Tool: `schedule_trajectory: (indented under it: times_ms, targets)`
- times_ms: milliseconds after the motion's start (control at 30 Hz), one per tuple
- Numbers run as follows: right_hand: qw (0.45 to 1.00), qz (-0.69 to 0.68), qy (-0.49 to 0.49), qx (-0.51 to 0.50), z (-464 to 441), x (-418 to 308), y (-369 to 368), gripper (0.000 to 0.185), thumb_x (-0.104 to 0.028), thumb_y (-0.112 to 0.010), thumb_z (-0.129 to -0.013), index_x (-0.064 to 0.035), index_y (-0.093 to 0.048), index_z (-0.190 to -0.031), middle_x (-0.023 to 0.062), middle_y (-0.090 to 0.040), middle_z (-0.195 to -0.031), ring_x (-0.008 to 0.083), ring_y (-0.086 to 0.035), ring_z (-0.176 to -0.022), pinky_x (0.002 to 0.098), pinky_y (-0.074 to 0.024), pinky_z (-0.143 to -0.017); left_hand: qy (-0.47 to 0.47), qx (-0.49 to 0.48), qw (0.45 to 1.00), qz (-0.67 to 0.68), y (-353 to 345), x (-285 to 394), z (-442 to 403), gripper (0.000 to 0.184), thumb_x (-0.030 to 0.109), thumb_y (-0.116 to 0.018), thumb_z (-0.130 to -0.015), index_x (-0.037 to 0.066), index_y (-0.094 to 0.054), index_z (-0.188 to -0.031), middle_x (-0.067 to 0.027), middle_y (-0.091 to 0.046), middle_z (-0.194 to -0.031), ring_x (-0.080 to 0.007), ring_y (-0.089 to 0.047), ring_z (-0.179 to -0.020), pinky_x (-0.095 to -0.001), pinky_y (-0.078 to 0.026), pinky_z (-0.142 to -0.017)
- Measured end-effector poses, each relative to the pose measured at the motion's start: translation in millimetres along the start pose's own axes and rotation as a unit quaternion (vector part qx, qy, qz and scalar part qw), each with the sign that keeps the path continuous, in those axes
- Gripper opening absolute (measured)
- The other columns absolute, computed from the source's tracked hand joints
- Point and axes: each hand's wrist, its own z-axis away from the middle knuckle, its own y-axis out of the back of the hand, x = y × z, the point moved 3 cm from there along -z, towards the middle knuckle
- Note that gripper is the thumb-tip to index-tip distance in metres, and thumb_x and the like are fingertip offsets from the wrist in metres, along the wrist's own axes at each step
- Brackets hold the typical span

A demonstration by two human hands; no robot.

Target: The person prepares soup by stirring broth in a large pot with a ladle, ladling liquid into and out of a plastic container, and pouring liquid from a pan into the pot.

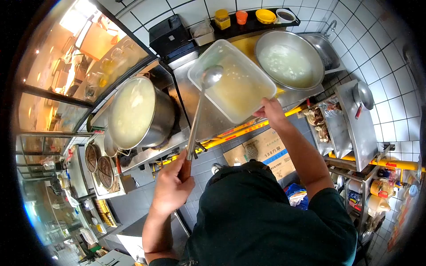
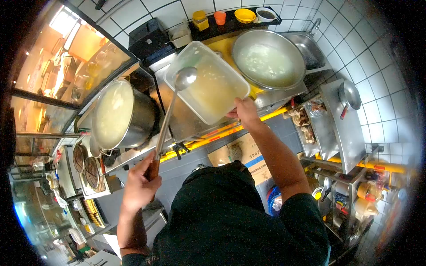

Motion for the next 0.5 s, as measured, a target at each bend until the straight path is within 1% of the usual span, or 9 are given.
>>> schedule_trajectory:
  times_ms: [100, 133, 233, 333, 367, 433, 500]
  targets:
    - [1.000, 0.005, -0.003, -0.014, -2.2, 4.4, 1.3, 0.031, -0.015, -0.049, -0.096, 0.0114, -0.058, -0.111, 0.0205, -0.068, -0.096, 0.0283, -0.071, -0.076, 0.0340, -0.0627, -0.065, 0.036, 0.007, 0.999, 0.018, 6.5, -9.0, 2.2, 0.066, -0.004, -0.065, -0.070, -0.005, -0.052, -0.135, -0.0106, -0.060, -0.084, -0.0149, -0.057, -0.072, -0.0256, -0.047, -0.069]
    - [1.000, 0.007, -0.003, -0.020, -2.0, 5.1, 1.0, 0.031, -0.014, -0.050, -0.095, 0.0113, -0.058, -0.111, 0.0206, -0.068, -0.096, 0.0282, -0.071, -0.077, 0.0342, -0.0629, -0.065, 0.063, -0.004, 0.998, 0.028, 7.7, -8.9, 2.7, 0.067, -0.004, -0.066, -0.070, -0.006, -0.051, -0.136, -0.0121, -0.061, -0.087, -0.0148, -0.058, -0.075, -0.0259, -0.047, -0.072]
    - [1.000, -0.019, 0.019, -0.004, 2.3, 6.0, -4.0, 0.030, -0.014, -0.051, -0.094, 0.0101, -0.058, -0.110, 0.0204, -0.068, -0.096, 0.0278, -0.071, -0.078, 0.0355, -0.0631, -0.065, 0.053, 0.009, 0.998, 0.029, 7.4, -6.0, 5.1, 0.066, -0.004, -0.066, -0.072, -0.005, -0.051, -0.136, -0.0114, -0.062, -0.089, -0.0140, -0.059, -0.075, -0.0246, -0.047, -0.072]
    - [0.998, -0.053, 0.017, -0.024, -0.9, 9.9, -5.8, 0.028, -0.013, -0.051, -0.094, 0.0091, -0.057, -0.110, 0.0189, -0.068, -0.095, 0.0274, -0.071, -0.078, 0.0369, -0.0631, -0.066, 0.083, -0.004, 0.980, 0.183, 1.7, -19.8, 12.4, 0.065, -0.002, -0.065, -0.075, -0.004, -0.050, -0.138, -0.0083, -0.062, -0.089, -0.0117, -0.057, -0.073, -0.0236, -0.047, -0.070]
    - [0.998, -0.048, 0.017, -0.023, -1.9, 10.8, -5.7, 0.028, -0.014, -0.051, -0.094, 0.0087, -0.057, -0.110, 0.0185, -0.068, -0.095, 0.0274, -0.071, -0.078, 0.0370, -0.0630, -0.067, 0.101, -0.010, 0.956, 0.275, 1.1, -18.9, 15.3, 0.065, -0.003, -0.065, -0.076, -0.003, -0.049, -0.139, -0.0072, -0.062, -0.088, -0.0113, -0.057, -0.071, -0.0235, -0.046, -0.069]
    - [0.999, -0.037, 0.017, -0.020, -2.8, 11.1, -6.7, 0.028, -0.014, -0.051, -0.095, 0.0080, -0.056, -0.111, 0.0176, -0.067, -0.096, 0.0273, -0.071, -0.078, 0.0373, -0.0629, -0.068, 0.133, -0.023, 0.883, 0.450, 2.2, -10.7, 19.8, 0.066, -0.005, -0.065, -0.077, -0.003, -0.048, -0.141, -0.0050, -0.061, -0.087, -0.0104, -0.055, -0.069, -0.0232, -0.046, -0.067]
    - [0.999, -0.042, 0.021, -0.009, -7.4, 14.7, -8.4, 0.029, -0.015, -0.050, -0.096, 0.0079, -0.056, -0.112, 0.0171, -0.067, -0.098, 0.0273, -0.071, -0.078, 0.0378, -0.0627, -0.069, 0.159, -0.055, 0.825, 0.539, 3.5, -8.8, 21.7, 0.067, -0.005, -0.065, -0.077, -0.003, -0.046, -0.142, -0.0046, -0.061, -0.086, -0.0111, -0.055, -0.066, -0.0242, -0.047, -0.063]
